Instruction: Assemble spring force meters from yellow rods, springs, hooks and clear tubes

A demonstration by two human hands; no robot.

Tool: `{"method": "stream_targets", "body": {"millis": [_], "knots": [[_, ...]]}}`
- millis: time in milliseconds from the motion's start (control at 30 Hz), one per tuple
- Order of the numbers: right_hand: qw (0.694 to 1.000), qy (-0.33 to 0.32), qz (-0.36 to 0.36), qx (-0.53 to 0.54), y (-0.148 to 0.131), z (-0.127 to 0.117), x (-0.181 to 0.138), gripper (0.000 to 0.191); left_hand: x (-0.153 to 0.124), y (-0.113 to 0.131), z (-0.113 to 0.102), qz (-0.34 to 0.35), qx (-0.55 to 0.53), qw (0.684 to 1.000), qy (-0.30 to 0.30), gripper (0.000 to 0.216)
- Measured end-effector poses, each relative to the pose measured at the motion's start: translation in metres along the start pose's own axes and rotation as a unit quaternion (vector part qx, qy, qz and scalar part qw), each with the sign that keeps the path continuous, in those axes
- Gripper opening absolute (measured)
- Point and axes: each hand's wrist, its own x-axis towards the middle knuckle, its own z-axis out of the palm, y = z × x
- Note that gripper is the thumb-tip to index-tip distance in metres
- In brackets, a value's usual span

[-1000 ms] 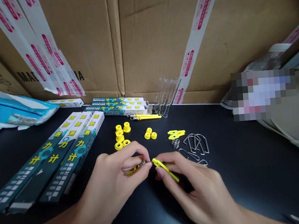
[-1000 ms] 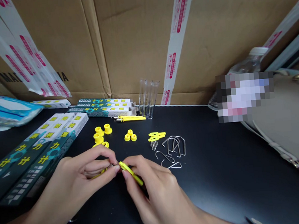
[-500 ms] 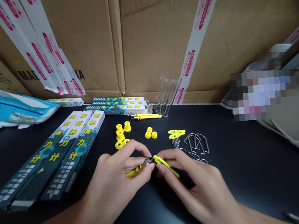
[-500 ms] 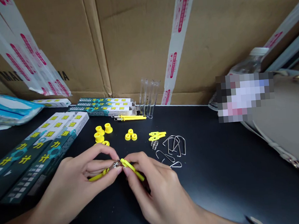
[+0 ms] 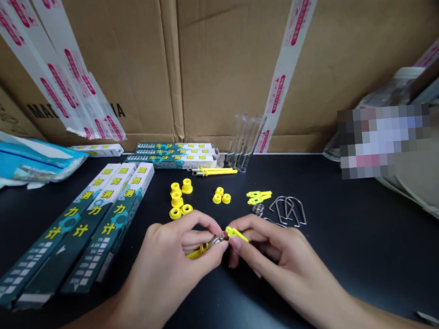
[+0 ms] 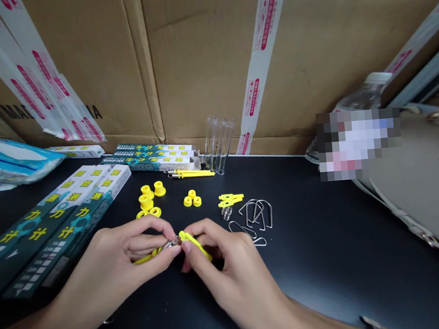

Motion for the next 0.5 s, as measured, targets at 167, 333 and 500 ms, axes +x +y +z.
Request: {"method": "stream_targets", "body": {"millis": [167,333,500], "knots": [[0.998,-0.03,0.022,0.057,0.0029,-0.0011,0.0028,0.024,0.0012,-0.0001,0.0008,0.007,0.008,1.0,-0.006,0.004],[0.997,-0.044,0.026,0.063,0.0026,-0.0024,0.0027,0.027,-0.0013,-0.0004,0.0012,0.011,0.002,1.0,-0.01,0.004],[0.999,-0.039,0.023,0.029,0.0028,-0.0031,0.0041,0.031,-0.0033,0.0008,0.0016,0.016,0.01,1.0,-0.001,0.007]]}}
